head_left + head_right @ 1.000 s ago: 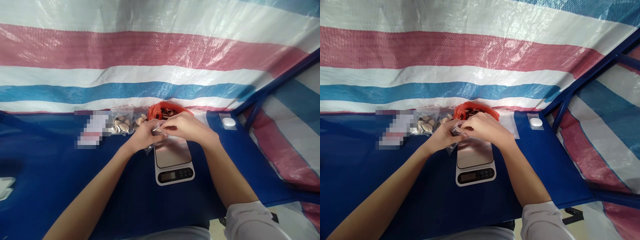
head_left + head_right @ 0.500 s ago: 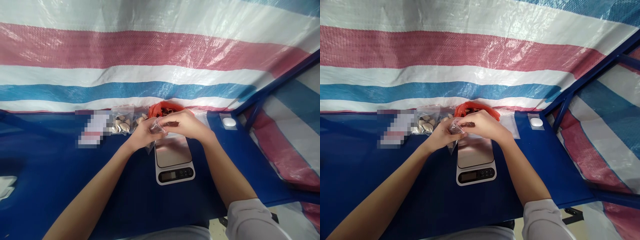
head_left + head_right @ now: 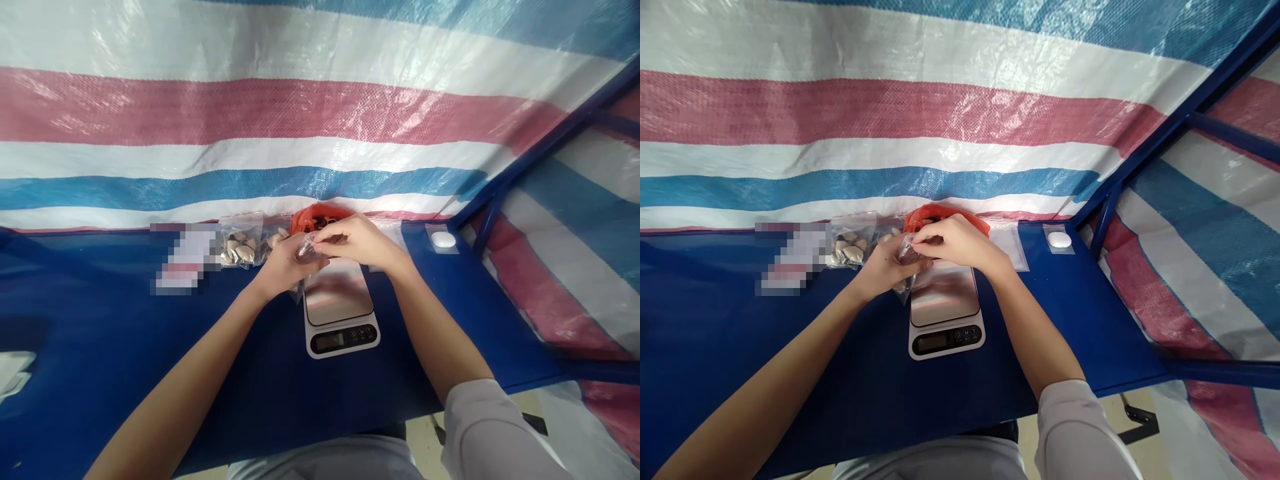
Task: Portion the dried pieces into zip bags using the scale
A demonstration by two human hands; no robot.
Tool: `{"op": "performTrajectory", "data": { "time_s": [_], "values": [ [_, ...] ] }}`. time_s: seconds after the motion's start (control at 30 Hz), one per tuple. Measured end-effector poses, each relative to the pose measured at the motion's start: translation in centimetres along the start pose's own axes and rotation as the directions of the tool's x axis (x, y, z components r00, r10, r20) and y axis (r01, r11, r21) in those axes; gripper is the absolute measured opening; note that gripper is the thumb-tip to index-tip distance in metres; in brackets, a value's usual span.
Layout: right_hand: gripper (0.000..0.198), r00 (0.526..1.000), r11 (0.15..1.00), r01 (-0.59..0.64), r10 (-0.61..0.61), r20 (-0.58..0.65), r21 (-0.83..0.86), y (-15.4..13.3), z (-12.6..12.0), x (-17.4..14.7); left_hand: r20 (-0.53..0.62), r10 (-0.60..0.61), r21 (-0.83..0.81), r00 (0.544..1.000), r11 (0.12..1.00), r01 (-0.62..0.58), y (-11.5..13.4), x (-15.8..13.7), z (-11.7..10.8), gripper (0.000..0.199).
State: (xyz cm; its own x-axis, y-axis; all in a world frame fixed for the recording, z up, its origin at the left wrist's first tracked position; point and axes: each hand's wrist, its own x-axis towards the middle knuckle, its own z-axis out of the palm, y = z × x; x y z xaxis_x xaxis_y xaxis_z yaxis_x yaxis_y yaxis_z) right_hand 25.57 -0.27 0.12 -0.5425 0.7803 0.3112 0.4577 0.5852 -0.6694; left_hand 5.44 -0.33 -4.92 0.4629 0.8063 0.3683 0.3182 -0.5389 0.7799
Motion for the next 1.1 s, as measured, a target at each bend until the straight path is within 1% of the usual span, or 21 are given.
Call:
{"op": "performTrajectory", "data": {
  "time_s": [0.2,0.3,0.4,0.5,0.6,0.77,0.93,1.1],
  "values": [
    [0.019,0.997,0.981,-0.022,0.037,-0.073,0.192,0.2,-0.9,-1.3,0.0,0.016,0.073,1.0,0.997,-0.016,0.7,-0.8,-0.2,0.048],
    [0.024,0.991,0.962,-0.042,0.075,-0.109,0.271,0.4,-1.1,-2.6,0.009,0.022,0.104,1.0,0.994,-0.023,0.8,-1.9,-0.2,0.056],
    [0.027,0.98,0.946,-0.063,0.118,-0.157,0.318,1.1,-0.9,-4.5,-0.011,0.009,0.151,1.0,0.989,-0.008,0.8,-3.5,0.0,0.064],
    [0.031,0.959,0.922,-0.128,0.209,-0.193,0.365,2.1,-0.5,-6.7,0.0,-0.045,0.206,0.999,0.978,0.044,0.7,-4.9,0.2,0.066],
    [0.037,0.916,0.874,-0.205,0.33,-0.227,0.441,3.2,0.1,-8.7,0.009,-0.063,0.247,0.998,0.967,0.059,0.5,-6.0,0.6,0.066],
    [0.038,0.897,0.857,-0.245,0.378,-0.229,0.453,4.2,0.5,-10.7,0.026,-0.041,0.308,0.999,0.951,0.031,0.2,-6.9,1.5,0.064],
    [0.034,0.893,0.845,-0.276,0.402,-0.203,0.458,4.3,0.0,-11.6,0.038,-0.057,0.319,0.998,0.947,0.042,0.2,-6.9,2.1,0.064],
    [0.037,0.879,0.836,-0.319,0.436,-0.19,0.446,4.7,-0.1,-12.1,0.046,-0.074,0.313,0.996,0.948,0.056,0.1,-6.5,2.3,0.065]
  ]
}}
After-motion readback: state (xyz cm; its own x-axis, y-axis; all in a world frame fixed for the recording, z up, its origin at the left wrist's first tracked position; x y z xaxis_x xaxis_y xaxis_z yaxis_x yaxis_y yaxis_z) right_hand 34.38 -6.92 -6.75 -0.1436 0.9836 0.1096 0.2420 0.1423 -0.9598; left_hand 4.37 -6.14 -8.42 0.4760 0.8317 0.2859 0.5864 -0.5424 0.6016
